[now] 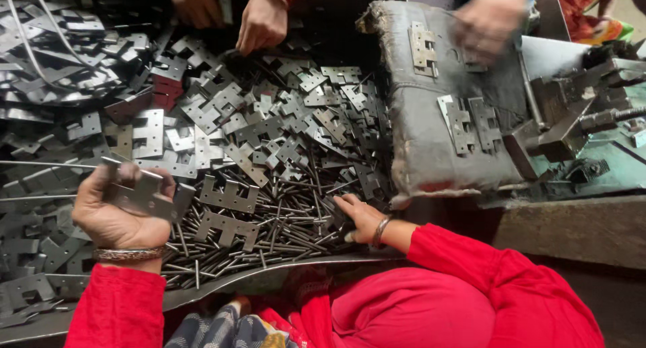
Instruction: The person picks up metal brackets and rods from a tray, holding them in their hands to sort them.
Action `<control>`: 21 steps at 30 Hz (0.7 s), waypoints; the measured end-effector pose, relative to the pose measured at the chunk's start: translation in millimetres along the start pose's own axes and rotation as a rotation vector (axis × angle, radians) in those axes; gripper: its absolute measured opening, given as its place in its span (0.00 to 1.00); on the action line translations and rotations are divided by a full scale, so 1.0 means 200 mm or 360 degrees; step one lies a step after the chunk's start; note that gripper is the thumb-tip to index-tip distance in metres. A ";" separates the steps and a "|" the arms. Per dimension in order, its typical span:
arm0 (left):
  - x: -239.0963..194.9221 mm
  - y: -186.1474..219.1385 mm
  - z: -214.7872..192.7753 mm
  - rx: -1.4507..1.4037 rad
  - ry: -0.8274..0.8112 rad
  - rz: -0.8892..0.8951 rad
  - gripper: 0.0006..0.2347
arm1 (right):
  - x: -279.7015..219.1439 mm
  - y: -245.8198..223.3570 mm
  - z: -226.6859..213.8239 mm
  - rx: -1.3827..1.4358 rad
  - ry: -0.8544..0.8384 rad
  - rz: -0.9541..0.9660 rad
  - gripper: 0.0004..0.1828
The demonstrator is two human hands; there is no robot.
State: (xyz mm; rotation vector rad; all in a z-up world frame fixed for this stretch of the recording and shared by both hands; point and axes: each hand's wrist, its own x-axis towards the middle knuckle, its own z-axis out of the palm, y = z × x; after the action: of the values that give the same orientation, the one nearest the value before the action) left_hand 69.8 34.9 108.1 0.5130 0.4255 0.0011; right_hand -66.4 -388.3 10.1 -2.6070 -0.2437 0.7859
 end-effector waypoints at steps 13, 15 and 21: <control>-0.33 -0.61 0.07 0.3713 -0.1896 -0.0326 0.14 | 0.12 -0.17 -0.09 -0.0639 -0.0048 -0.0274 0.65; -0.35 -0.63 0.05 0.3718 -0.1683 -0.0436 0.14 | 0.14 -0.17 -0.11 -0.0587 -0.0083 -0.0255 0.64; -0.35 -0.67 0.01 0.3748 -0.1402 -0.0362 0.13 | 0.16 -0.16 -0.15 -0.0528 -0.0144 -0.0353 0.60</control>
State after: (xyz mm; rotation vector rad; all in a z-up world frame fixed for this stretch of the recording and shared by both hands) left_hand -7.1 -90.2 74.8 2.6072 -0.6633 -1.0160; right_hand -25.5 -360.2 31.3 -2.7822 -0.7324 0.8443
